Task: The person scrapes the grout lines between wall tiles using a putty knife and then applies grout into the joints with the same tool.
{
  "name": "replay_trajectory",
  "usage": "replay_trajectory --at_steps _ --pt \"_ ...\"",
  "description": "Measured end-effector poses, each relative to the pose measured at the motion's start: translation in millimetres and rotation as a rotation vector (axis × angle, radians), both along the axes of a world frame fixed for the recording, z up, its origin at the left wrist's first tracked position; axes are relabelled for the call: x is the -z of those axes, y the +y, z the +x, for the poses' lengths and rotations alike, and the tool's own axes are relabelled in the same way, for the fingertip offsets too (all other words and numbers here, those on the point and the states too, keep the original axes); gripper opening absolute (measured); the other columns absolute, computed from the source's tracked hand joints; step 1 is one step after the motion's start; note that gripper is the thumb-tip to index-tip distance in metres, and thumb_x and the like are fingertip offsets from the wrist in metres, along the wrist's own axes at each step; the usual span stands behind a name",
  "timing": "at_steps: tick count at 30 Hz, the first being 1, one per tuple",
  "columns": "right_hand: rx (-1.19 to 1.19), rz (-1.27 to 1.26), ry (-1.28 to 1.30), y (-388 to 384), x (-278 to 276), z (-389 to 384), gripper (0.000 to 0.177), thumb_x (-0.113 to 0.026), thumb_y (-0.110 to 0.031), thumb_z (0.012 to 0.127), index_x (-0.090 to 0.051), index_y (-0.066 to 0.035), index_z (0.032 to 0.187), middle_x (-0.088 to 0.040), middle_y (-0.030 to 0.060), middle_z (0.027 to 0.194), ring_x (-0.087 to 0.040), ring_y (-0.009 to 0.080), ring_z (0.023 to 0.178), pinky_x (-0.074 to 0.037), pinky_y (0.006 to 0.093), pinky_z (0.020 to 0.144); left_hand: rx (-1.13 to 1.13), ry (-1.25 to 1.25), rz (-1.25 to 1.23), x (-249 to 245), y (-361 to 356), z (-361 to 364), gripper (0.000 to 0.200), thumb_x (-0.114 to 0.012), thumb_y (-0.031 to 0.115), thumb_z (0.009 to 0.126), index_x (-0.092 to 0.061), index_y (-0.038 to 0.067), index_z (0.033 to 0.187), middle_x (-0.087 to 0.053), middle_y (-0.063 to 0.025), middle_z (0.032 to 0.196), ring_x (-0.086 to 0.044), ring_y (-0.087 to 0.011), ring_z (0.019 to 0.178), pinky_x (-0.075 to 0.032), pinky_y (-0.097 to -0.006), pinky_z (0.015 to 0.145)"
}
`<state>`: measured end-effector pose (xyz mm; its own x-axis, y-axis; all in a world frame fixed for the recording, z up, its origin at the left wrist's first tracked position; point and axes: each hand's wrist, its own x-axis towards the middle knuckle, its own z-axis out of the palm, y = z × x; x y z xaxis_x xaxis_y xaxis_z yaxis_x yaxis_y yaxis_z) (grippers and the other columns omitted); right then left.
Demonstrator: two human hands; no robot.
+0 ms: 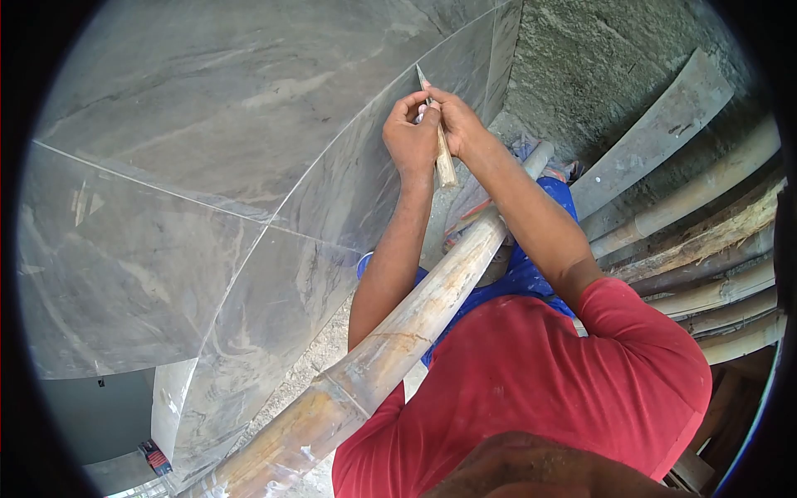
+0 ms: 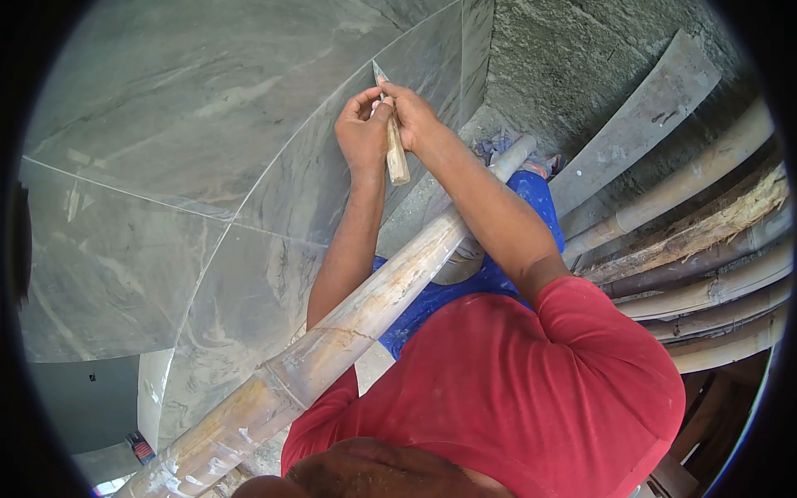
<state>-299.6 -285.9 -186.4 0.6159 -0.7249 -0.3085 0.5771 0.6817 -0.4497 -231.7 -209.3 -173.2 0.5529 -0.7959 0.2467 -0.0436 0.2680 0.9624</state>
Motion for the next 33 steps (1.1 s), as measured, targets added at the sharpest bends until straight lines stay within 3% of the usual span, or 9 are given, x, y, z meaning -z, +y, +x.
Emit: replay_trajectory --at_steps 13,15,21,23,25,26,28,30,33 --pt "0.011 0.040 0.075 23.2 -9.3 13.0 0.031 -0.066 -0.035 0.099 -0.057 -0.007 0.093 -0.060 0.0074 0.076 -0.060 0.0203 0.061 -0.057 0.0391 0.055 -0.034 -0.019 0.006 0.8 14.6 17.5 0.022 -0.073 0.000 0.084 -0.071 -0.005 0.106 -0.074 -0.0115 0.094 -0.071 -0.0147 0.085 -0.055 -0.0279 0.077" --pt "-0.029 -0.005 0.035 24.7 -7.4 14.4 0.034 -0.061 -0.033 0.102 -0.053 0.000 0.104 -0.061 0.0117 0.082 -0.066 0.0235 0.066 -0.060 0.0390 0.056 -0.026 -0.040 0.008 0.8 19.6 21.1 0.023 -0.072 0.000 0.086 -0.069 -0.006 0.108 -0.073 -0.0119 0.096 -0.070 -0.0146 0.086 -0.056 -0.0275 0.076" --pt "-0.185 -0.035 0.033 40.3 5.4 15.7 0.031 -0.062 -0.031 0.102 -0.057 -0.001 0.100 -0.060 0.0102 0.082 -0.065 0.0199 0.063 -0.060 0.0339 0.053 -0.092 -0.107 0.030 -1.3 50.6 20.2 0.023 -0.072 0.000 0.088 -0.068 -0.007 0.110 -0.073 -0.0126 0.099 -0.070 -0.0151 0.089 -0.055 -0.0277 0.079" --pt "-0.186 -0.003 0.089 40.2 10.3 7.9 0.030 -0.066 -0.029 0.100 -0.059 0.000 0.099 -0.060 0.0090 0.081 -0.063 0.0181 0.061 -0.059 0.0322 0.049 -0.021 0.069 -0.006 8.4 64.6 19.7 0.026 -0.073 0.006 0.091 -0.069 -0.003 0.115 -0.075 -0.0137 0.104 -0.072 -0.0181 0.092 -0.057 -0.0317 0.082" --pt "-0.111 -0.181 0.315 37.5 9.8 -13.3 0.033 -0.070 -0.026 0.097 -0.058 0.003 0.108 -0.059 0.0077 0.082 -0.062 0.0166 0.060 -0.055 0.0317 0.044 -0.026 0.041 -0.002 40.5 82.3 24.5 0.030 -0.073 0.008 0.093 -0.067 -0.002 0.120 -0.073 -0.0144 0.110 -0.071 -0.0192 0.098 -0.057 -0.0322 0.085" --pt "-0.070 -0.207 0.274 35.4 9.2 -23.3 0.035 -0.070 -0.023 0.097 -0.054 -0.002 0.121 -0.060 0.0056 0.083 -0.062 0.0137 0.062 -0.054 0.0270 0.043 -0.028 0.018 -0.004 62.8 90.2 28.8 0.033 -0.073 0.010 0.094 -0.065 -0.002 0.124 -0.072 -0.0152 0.116 -0.070 -0.0203 0.105 -0.057 -0.0327 0.088" --pt "0.007 -0.312 0.342 27.9 5.2 -40.0 0.041 -0.072 -0.020 0.095 -0.052 -0.001 0.125 -0.060 0.0062 0.085 -0.061 0.0136 0.062 -0.053 0.0264 0.042 -0.021 -0.019 0.214 120.4 117.6 42.5 0.040 -0.074 0.015 0.095 -0.062 -0.002 0.129 -0.069 -0.0172 0.125 -0.067 -0.0233 0.114 -0.055 -0.0346 0.093" --pt "0.192 -0.441 0.495 30.7 -8.6 -45.2 0.063 -0.077 -0.015 0.091 -0.042 0.002 0.140 -0.061 0.0092 0.093 -0.061 0.0141 0.063 -0.051 0.0263 0.042 -0.034 -0.243 0.432 197.5 149.0 60.6 0.044 -0.074 0.024 0.094 -0.062 0.001 0.131 -0.068 -0.0178 0.128 -0.067 -0.0316 0.115 -0.055 -0.0407 0.095" --pt "0.212 -0.570 0.638 29.0 -19.4 -40.4 0.072 -0.076 -0.016 0.091 -0.035 0.002 0.149 -0.062 0.0123 0.101 -0.061 0.0149 0.062 -0.052 0.0280 0.044 -0.014 -0.565 0.706 251.3 207.6 61.8 0.047 -0.074 0.035 0.092 -0.066 0.005 0.128 -0.063 -0.0188 0.136 -0.059 -0.0382 0.127 -0.045 -0.0486 0.108"
